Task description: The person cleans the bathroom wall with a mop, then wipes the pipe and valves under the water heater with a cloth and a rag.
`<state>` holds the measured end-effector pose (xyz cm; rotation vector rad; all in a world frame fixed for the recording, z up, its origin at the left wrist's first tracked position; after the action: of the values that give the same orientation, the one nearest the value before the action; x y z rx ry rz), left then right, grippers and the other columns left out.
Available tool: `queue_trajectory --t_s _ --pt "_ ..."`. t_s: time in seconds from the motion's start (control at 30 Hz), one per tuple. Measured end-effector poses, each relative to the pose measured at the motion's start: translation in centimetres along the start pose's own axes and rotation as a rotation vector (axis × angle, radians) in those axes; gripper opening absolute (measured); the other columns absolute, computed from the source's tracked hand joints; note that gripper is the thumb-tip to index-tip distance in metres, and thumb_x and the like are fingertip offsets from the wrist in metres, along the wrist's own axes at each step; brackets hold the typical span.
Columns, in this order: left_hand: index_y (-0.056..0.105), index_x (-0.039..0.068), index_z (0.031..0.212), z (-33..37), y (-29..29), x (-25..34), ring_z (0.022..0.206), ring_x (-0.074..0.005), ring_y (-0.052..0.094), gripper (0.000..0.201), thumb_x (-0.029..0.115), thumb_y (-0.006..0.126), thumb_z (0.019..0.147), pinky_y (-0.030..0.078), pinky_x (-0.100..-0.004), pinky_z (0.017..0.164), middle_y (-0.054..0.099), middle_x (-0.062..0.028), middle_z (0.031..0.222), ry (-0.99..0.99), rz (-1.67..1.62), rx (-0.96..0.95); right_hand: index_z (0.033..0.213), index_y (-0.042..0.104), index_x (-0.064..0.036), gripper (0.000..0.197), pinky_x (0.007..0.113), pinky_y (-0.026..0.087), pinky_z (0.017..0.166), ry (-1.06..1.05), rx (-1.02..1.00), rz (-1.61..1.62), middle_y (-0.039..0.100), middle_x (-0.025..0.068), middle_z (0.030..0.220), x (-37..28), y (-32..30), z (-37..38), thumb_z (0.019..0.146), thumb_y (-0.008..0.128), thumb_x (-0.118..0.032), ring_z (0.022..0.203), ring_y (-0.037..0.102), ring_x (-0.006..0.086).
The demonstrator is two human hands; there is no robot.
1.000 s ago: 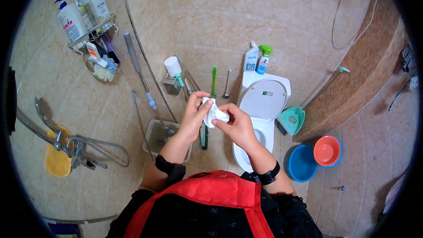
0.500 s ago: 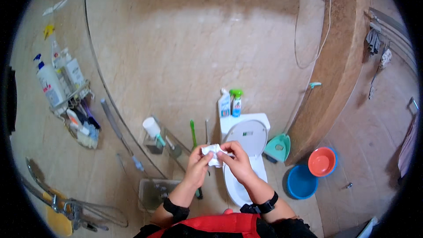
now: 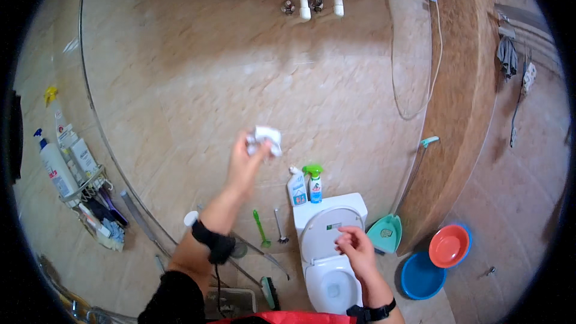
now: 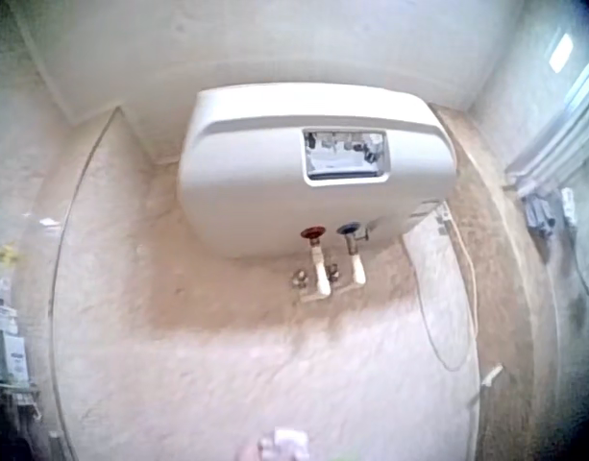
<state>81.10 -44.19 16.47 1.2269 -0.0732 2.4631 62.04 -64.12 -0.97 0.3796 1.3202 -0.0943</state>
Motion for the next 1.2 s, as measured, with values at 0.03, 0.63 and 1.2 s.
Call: queue_trajectory --t_s 0.03,0.63,1.2 --pt "0.050 0.002 0.107 2.7 0.6 1.8 0.077 -0.0126 0.061 0.027 0.008 0.063 0.084 0.050 -0.0243 0.065 0.062 -0.0073 0.093 0.106 0.058 0.021 0.107 0.055 -0.0034 0.022 0.024 0.045 0.062 0.026 0.074 -0.028 0.055 0.0019 0.079 0.6 -1.7 -0.3 0.086 0.058 -0.004 0.070 0.055 0.0122" --pt "0.066 0.017 0.096 31.0 10.9 16.1 0.088 -0.0312 0.059 0.021 0.014 0.063 0.075 0.049 -0.0413 0.077 0.060 -0.0077 0.095 1.256 0.791 0.333 0.104 0.059 -0.0057 0.018 0.020 0.040 0.055 0.036 0.783 -0.154 0.054 -0.0006 0.075 5.2 -9.1 -7.3 0.088 0.057 -0.012 0.062 0.047 0.0073" --pt "0.064 0.016 0.089 30.1 12.1 14.6 0.091 -0.0232 0.058 0.019 0.006 0.056 0.075 0.052 -0.0370 0.072 0.059 -0.0013 0.098 1.472 1.046 0.195 0.107 0.058 -0.0071 0.020 0.022 0.044 0.057 0.100 0.771 -0.142 0.057 0.0013 0.076 8.2 -9.3 -6.5 0.088 0.058 -0.012 0.063 0.051 0.0085"
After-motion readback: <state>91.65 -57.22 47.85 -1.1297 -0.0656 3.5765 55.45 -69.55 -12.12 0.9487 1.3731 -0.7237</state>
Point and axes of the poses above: each hand's wrist, its own z-axis towards the middle knuckle, its own y-axis out of the palm, x = y × z, the point moved 5 cm from there along z, towards the middle knuckle
